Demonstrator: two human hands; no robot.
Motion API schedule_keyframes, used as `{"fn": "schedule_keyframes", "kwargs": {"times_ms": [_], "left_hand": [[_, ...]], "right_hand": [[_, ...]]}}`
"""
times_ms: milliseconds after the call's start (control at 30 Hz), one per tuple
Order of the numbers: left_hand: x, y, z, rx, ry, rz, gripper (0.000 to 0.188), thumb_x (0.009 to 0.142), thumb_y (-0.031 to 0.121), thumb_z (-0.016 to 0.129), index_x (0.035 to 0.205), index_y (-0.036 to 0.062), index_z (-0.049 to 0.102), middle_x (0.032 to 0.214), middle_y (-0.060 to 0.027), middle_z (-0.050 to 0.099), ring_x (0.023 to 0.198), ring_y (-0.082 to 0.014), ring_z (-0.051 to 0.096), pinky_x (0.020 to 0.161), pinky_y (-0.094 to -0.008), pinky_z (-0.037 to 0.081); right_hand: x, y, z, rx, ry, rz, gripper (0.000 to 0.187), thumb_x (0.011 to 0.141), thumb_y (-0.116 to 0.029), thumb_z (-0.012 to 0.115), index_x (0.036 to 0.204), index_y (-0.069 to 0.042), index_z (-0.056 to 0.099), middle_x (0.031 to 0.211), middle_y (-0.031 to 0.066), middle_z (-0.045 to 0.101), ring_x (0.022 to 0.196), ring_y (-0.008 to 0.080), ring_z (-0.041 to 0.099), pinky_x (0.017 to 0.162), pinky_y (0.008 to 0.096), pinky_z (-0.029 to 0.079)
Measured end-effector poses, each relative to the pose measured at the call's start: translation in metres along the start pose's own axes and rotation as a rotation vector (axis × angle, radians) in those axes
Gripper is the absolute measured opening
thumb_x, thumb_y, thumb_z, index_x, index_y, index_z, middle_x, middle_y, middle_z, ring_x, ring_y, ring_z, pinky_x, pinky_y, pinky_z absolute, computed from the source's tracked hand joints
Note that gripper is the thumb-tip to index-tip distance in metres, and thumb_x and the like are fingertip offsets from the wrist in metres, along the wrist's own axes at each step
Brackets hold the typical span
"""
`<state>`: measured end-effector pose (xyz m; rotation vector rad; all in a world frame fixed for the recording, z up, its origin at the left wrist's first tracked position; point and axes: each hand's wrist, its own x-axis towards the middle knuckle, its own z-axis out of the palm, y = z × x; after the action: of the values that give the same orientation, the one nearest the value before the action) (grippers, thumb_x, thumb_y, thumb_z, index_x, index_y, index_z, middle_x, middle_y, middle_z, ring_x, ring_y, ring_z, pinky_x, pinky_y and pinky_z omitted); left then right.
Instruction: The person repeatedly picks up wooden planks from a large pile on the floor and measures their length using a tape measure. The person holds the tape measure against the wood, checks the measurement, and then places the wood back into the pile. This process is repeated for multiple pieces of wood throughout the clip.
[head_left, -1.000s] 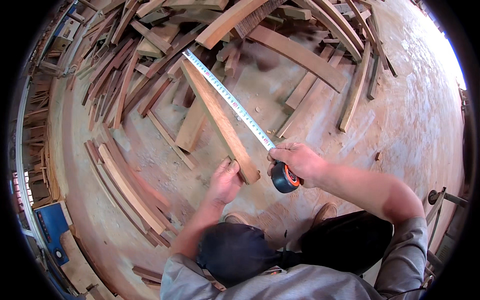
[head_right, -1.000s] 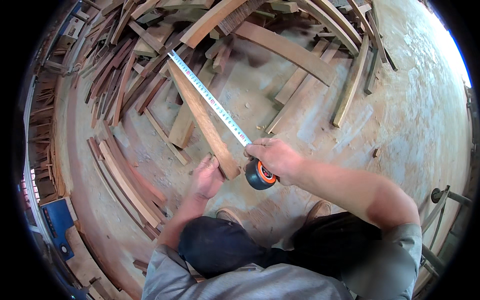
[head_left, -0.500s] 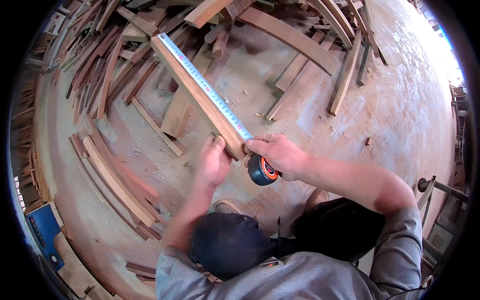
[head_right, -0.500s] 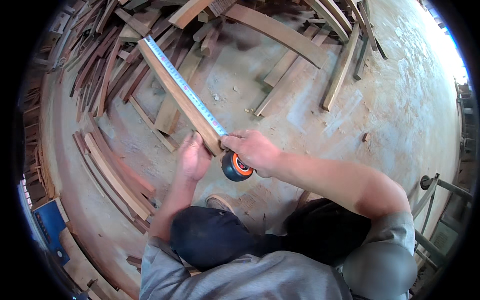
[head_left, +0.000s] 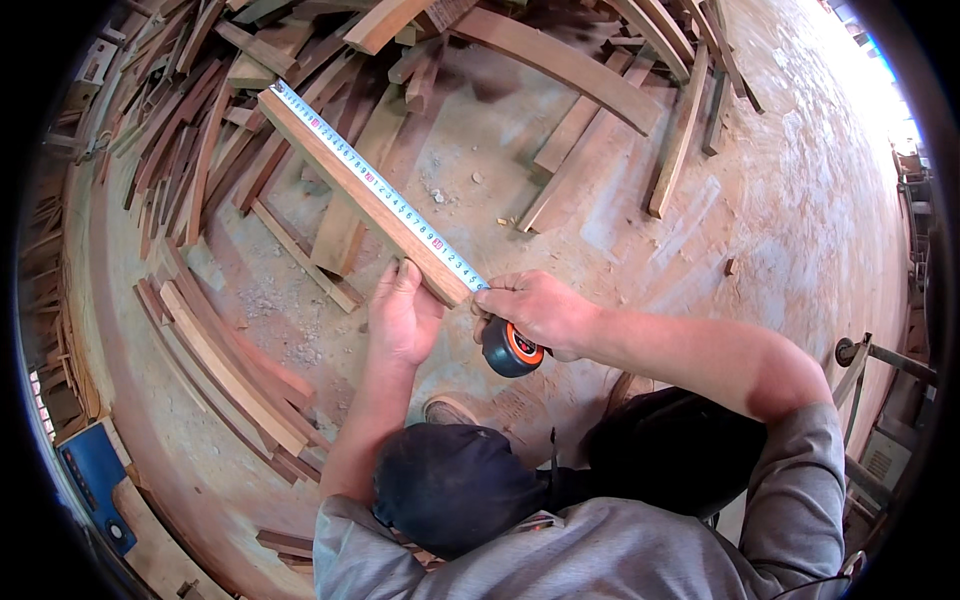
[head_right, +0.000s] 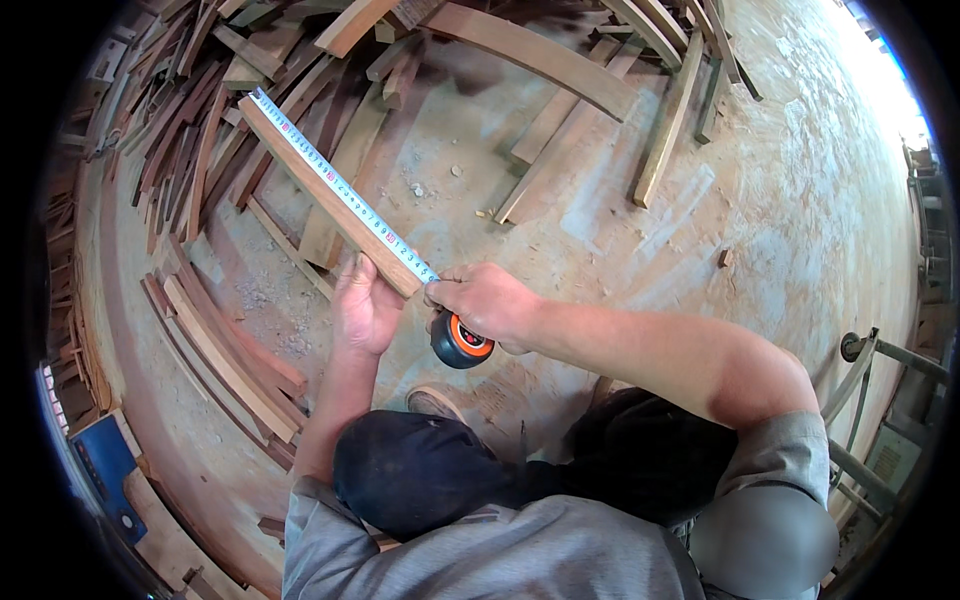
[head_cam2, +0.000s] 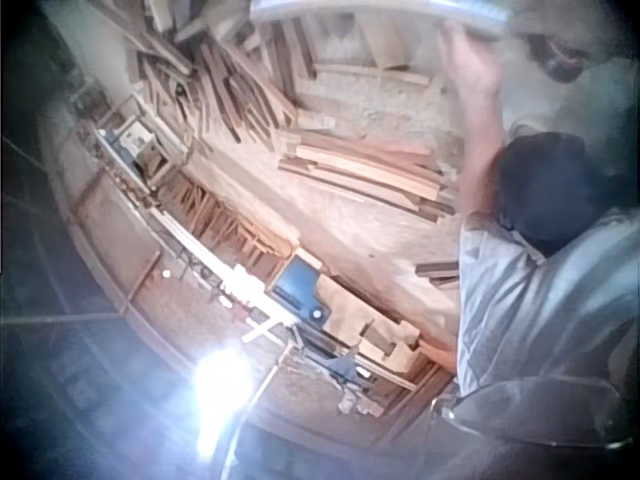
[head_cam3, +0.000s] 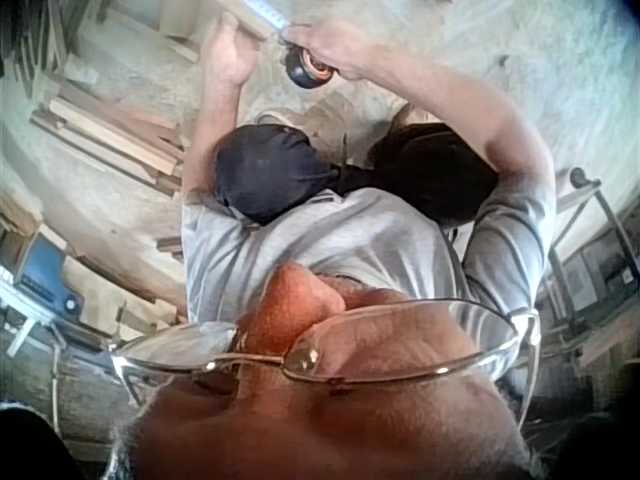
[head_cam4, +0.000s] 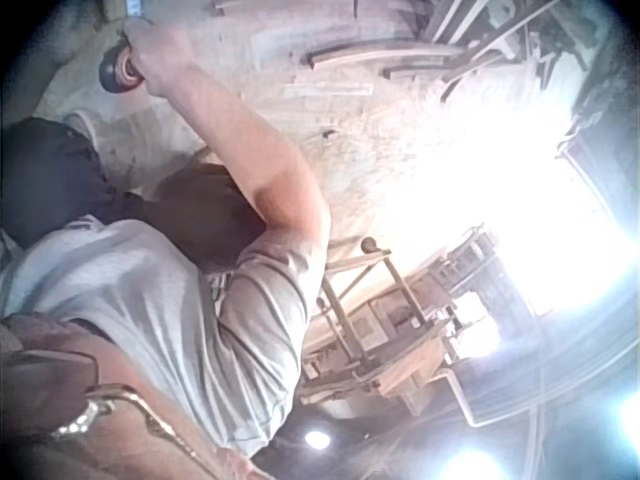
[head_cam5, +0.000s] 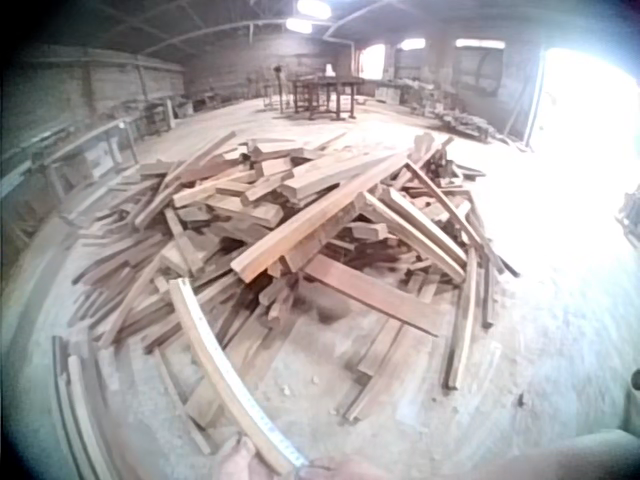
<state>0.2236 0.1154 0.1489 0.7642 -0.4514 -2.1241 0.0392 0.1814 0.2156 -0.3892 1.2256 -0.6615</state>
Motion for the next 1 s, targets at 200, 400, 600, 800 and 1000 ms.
{"fn": "schedule_keyframes", "kwargs": {"times_ms": [200, 400, 600, 800, 1000], "left_hand": [[-0.007, 0.012, 0.006, 0.119, 0.082, 0.038, 0.036, 0.099, 0.018, 0.055, 0.13, 0.0004, 0.048, 0.118, -0.0108, 0.06, 0.107, -0.0264, 0.062, 0.094, -0.043, 0.051], [-0.027, 0.022, -0.017, 0.43, 0.212, 0.085, 0.032, 0.096, 0.015, 0.056, 0.122, -0.0023, 0.049, 0.109, -0.0109, 0.058, 0.098, -0.0257, 0.064, 0.082, -0.0405, 0.055], [-0.068, 0.025, -0.054, 0.652, 0.543, 0.177, 0.033, 0.095, 0.013, 0.056, 0.123, -0.0029, 0.048, 0.104, -0.0104, 0.059, 0.093, -0.019, 0.063, 0.073, -0.0341, 0.054], [-0.166, 0.042, -0.109, 0.686, 0.985, 0.364, 0.038, 0.096, 0.022, 0.053, 0.124, -0.0023, 0.047, 0.096, -0.008, 0.057, 0.08, -0.0143, 0.058, 0.067, -0.0298, 0.051], [-0.315, 0.03, -0.186, 0.378, 1.702, 0.456, 0.039, 0.095, 0.034, 0.052, 0.109, -0.002, 0.051, 0.088, -0.0088, 0.058, 0.066, -0.0164, 0.055, 0.056, -0.0299, 0.046]], "right_hand": [[-0.001, -0.011, -0.004, -0.008, 0.053, 0.003, 0.021, 0.094, -0.017, 0.057, 0.091, 0.003, 0.063, 0.081, 0.0087, 0.067, 0.072, 0.0154, 0.065, 0.069, 0.0301, 0.053], [0.001, -0.019, -0.009, 0.09, 0.11, 0.01, 0.018, 0.095, -0.015, 0.057, 0.089, 0.002, 0.06, 0.08, 0.0098, 0.066, 0.073, 0.0169, 0.066, 0.068, 0.0311, 0.054], [0.012, -0.025, -0.008, -0.016, 0.046, -0.051, 0.022, 0.096, -0.017, 0.056, 0.095, 0.004, 0.061, 0.085, 0.0133, 0.065, 0.078, 0.0196, 0.066, 0.073, 0.0325, 0.054], [0.025, -0.022, 0.001, -0.239, 0.072, -0.086, 0.022, 0.096, -0.019, 0.057, 0.087, 0.001, 0.062, 0.081, 0.0098, 0.065, 0.073, 0.0162, 0.063, 0.068, 0.0309, 0.051], [0.05, -0.013, 0.013, -0.349, -0.002, -0.156, 0.021, 0.099, -0.02, 0.053, 0.089, -0.003, 0.059, 0.074, 0.0093, 0.064, 0.063, 0.0141, 0.059, 0.06, 0.0275, 0.049]]}}
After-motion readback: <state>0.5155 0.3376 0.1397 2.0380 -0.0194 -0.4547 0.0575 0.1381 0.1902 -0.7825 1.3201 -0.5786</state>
